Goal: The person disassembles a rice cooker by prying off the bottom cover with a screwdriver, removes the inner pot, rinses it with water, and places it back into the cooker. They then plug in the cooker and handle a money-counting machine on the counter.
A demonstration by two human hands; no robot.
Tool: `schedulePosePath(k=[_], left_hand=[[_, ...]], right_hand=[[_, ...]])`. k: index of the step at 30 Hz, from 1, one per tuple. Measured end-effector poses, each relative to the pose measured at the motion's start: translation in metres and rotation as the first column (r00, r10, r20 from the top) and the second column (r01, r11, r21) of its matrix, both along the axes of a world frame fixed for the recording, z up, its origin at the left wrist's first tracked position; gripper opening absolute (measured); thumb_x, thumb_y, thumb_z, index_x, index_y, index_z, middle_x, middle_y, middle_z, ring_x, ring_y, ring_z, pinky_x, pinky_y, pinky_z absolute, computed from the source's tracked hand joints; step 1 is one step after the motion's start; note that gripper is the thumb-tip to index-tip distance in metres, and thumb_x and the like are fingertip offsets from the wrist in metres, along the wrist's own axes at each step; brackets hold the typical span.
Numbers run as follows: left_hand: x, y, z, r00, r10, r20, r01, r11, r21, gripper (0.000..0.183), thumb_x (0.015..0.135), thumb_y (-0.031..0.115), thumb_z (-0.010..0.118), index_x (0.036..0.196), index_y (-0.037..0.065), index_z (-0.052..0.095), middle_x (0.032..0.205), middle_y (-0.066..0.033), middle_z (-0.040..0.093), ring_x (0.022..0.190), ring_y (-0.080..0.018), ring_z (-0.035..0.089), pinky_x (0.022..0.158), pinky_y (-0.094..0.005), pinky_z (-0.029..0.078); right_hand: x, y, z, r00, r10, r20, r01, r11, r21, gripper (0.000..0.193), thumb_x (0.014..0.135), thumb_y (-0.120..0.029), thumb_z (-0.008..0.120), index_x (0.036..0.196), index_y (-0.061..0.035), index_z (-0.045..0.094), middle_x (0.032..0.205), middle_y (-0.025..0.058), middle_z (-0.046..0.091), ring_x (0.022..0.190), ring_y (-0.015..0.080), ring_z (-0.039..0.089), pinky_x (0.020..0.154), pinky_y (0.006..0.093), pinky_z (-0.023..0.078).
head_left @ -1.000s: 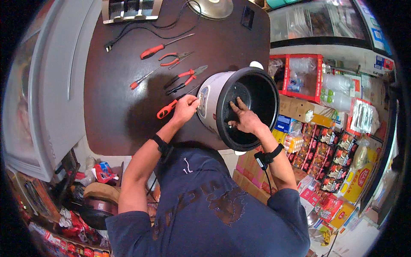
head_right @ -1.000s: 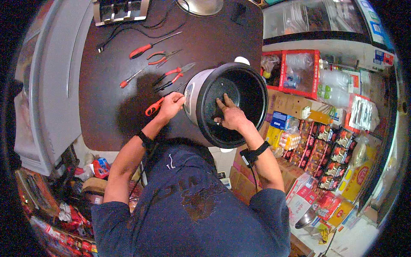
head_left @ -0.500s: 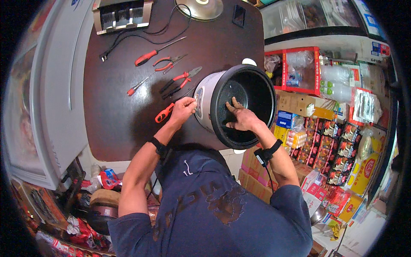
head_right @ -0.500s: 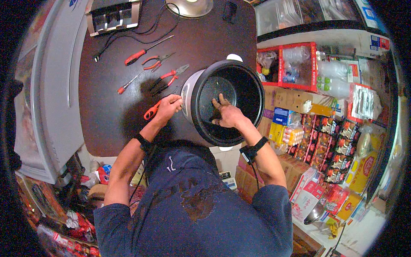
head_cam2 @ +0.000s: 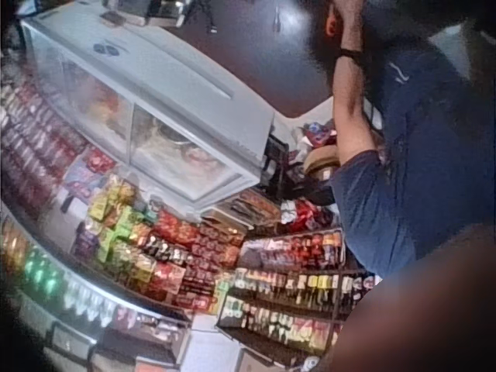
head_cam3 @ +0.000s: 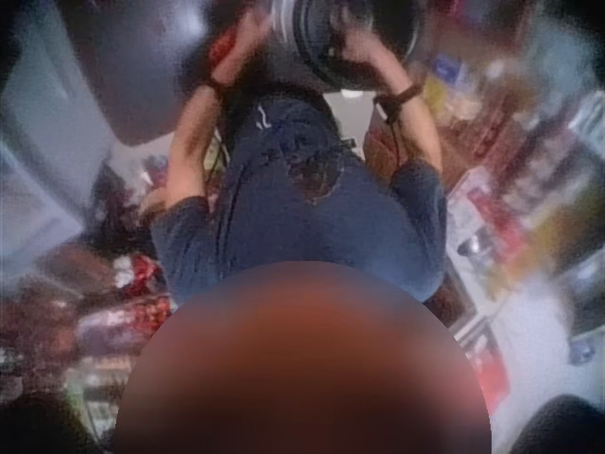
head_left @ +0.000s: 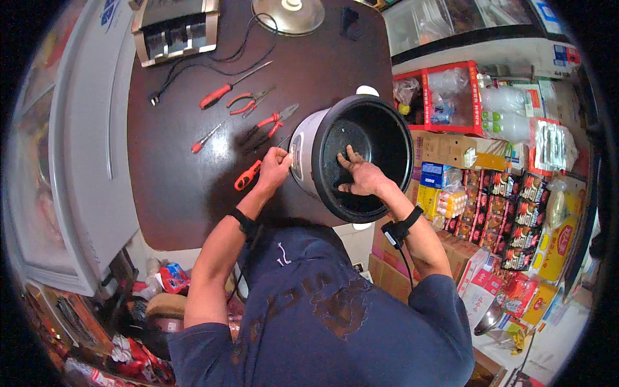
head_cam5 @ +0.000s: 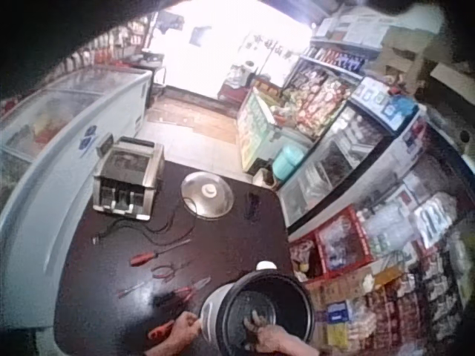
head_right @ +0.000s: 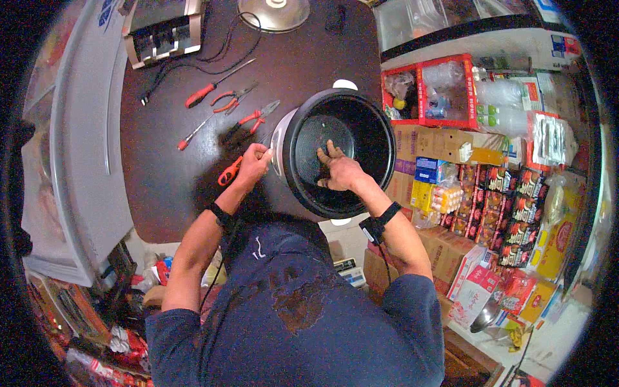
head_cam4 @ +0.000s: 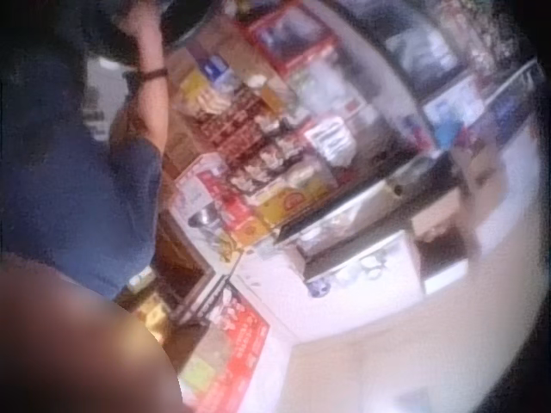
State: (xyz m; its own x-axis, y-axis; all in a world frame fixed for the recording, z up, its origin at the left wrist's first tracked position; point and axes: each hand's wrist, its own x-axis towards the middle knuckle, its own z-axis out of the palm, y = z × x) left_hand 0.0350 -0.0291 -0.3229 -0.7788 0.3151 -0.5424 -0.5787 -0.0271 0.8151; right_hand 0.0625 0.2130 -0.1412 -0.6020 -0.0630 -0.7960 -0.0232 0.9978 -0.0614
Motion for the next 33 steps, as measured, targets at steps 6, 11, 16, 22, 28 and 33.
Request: schedulePosePath(k=[6,11,16,22,28,33], left_hand=[[0.003,-0.007,0.018,0.999,-0.040,0.024,0.039,0.997,0.059,0.027,0.100,0.019,0.067,0.116,-0.002,0.065,0.093,-0.0053,0.070,0.072,-0.0109,0.062,0.065,-0.0276,0.050],[0.000,-0.009,0.026,0.994,-0.105,0.022,0.104,0.993,0.048,0.029,0.102,0.019,0.063,0.123,0.000,0.068,0.099,-0.0037,0.071,0.077,-0.0116,0.063,0.068,-0.0280,0.050],[-0.001,-0.011,0.024,0.993,-0.094,0.078,0.090,0.994,0.056,0.026,0.102,0.019,0.063,0.120,0.002,0.071,0.097,-0.0012,0.071,0.078,-0.0114,0.063,0.070,-0.0277,0.051],[-0.003,-0.010,0.023,0.990,-0.066,0.127,0.057,0.996,0.074,0.027,0.104,0.025,0.063,0.119,0.003,0.069,0.096,-0.0013,0.070,0.076,-0.0107,0.061,0.068,-0.0267,0.049],[0.000,-0.002,0.010,0.986,-0.029,0.164,0.024,0.999,0.031,0.030,0.103,0.033,0.066,0.109,0.004,0.065,0.088,-0.0029,0.067,0.069,-0.0108,0.060,0.059,-0.0264,0.048],[0.008,0.005,-0.004,0.998,-0.007,0.055,0.011,0.997,-0.072,0.033,0.103,0.035,0.067,0.108,0.003,0.062,0.087,-0.0040,0.066,0.070,-0.0114,0.058,0.059,-0.0287,0.048]], right_hand=[[0.011,0.000,-0.007,0.997,-0.030,-0.066,0.030,1.000,0.005,0.100,0.089,-0.047,0.077,0.167,-0.0148,0.023,0.173,0.0263,0.009,0.155,0.0445,0.028,0.124,0.0470,0.035],[0.019,0.001,-0.010,0.996,-0.054,-0.071,0.050,0.997,-0.062,0.099,0.091,-0.048,0.075,0.166,-0.0095,0.024,0.172,0.0267,0.009,0.155,0.0433,0.028,0.124,0.0474,0.035],[0.008,0.009,-0.015,1.000,-0.008,-0.016,0.007,0.998,-0.070,0.100,0.089,-0.049,0.076,0.164,-0.0030,0.028,0.171,0.0285,0.014,0.152,0.0432,0.034,0.123,0.0461,0.035],[0.004,0.011,-0.013,1.000,-0.001,-0.002,0.001,0.996,-0.092,0.101,0.087,-0.051,0.077,0.163,-0.0029,0.030,0.170,0.0291,0.015,0.150,0.0404,0.040,0.122,0.0440,0.037],[0.003,0.010,-0.009,1.000,-0.004,0.006,0.005,0.995,-0.096,0.102,0.085,-0.050,0.078,0.163,-0.0034,0.031,0.170,0.0294,0.016,0.150,0.0412,0.039,0.123,0.0440,0.036],[0.004,0.010,-0.008,0.999,-0.028,0.027,0.031,0.994,-0.106,0.101,0.085,-0.050,0.078,0.162,-0.0029,0.032,0.170,0.0299,0.016,0.150,0.0421,0.039,0.123,0.0441,0.036]])
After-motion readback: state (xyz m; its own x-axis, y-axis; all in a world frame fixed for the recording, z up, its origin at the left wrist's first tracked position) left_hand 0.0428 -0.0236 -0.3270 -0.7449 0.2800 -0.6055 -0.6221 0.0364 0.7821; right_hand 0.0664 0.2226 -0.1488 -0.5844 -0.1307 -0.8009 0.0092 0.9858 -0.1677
